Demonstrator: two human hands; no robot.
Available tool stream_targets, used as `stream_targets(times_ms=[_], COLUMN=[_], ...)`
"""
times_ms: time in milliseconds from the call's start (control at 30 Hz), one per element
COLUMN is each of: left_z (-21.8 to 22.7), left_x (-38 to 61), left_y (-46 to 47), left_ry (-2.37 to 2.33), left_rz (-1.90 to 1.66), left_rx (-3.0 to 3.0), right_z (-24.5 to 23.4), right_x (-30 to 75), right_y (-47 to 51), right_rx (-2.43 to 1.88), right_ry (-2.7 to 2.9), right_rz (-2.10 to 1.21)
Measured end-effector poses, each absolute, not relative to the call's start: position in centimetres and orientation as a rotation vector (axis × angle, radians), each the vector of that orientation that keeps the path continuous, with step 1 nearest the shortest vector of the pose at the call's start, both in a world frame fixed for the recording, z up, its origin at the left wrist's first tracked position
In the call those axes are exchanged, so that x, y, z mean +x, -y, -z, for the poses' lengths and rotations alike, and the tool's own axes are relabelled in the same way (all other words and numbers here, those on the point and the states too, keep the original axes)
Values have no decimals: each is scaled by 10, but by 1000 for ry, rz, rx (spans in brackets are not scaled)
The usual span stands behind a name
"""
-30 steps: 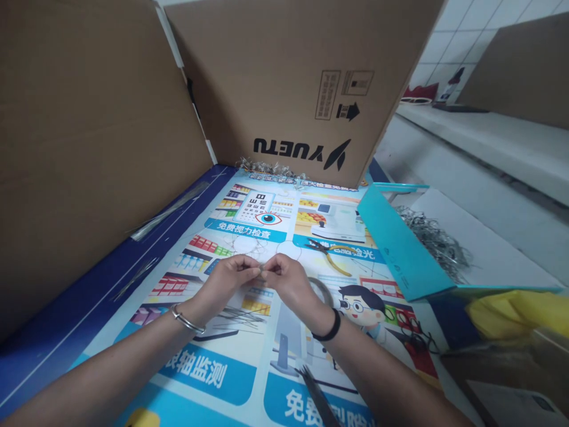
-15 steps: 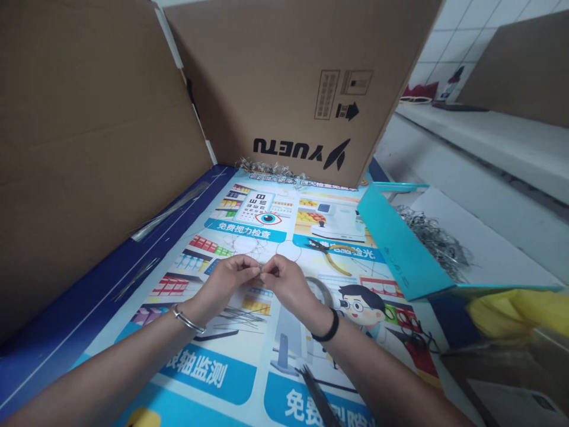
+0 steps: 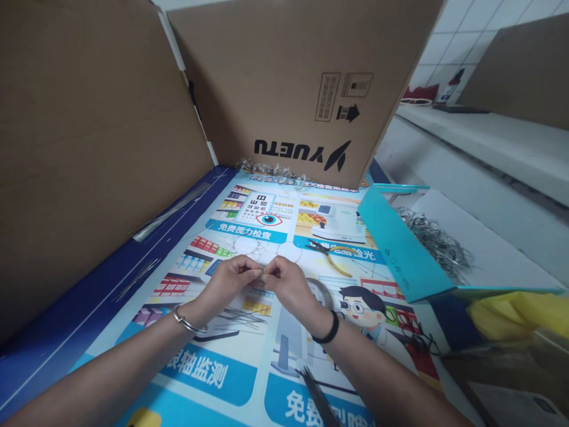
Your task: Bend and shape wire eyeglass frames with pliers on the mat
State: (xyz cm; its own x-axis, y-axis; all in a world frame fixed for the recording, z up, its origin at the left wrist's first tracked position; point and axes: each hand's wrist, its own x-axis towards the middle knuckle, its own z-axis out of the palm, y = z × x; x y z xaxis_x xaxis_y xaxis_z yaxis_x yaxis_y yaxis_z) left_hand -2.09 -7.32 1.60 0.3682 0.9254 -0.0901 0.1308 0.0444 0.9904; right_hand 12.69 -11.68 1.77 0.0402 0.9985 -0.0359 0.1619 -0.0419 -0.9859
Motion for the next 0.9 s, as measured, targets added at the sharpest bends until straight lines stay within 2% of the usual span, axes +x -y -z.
stream_targets(times_ms=[300,400,533,667,900], left_z=[-19,-21,-25,-23,-22], left_x=[-21,-28,-39,-43,-41], left_y=[74,66,55,53,61], left_ry=[-1060,-1082,-1163,-1182,-1201], left_rz=[-815,-762,-634,-641,-516], left_rx=[1492,1592,1895,2204,2454], right_z=[-20,-28,-44,-53,-49], right_x=[127,130,134,130,113], right_y=[118,118,125,138,152], right_rx=[-1394,-1477,-1608,-1465,-1294], right_ry=[1329,1533,2169,2746,2933], right_rz=[-1101,-1019,-609,-98,256])
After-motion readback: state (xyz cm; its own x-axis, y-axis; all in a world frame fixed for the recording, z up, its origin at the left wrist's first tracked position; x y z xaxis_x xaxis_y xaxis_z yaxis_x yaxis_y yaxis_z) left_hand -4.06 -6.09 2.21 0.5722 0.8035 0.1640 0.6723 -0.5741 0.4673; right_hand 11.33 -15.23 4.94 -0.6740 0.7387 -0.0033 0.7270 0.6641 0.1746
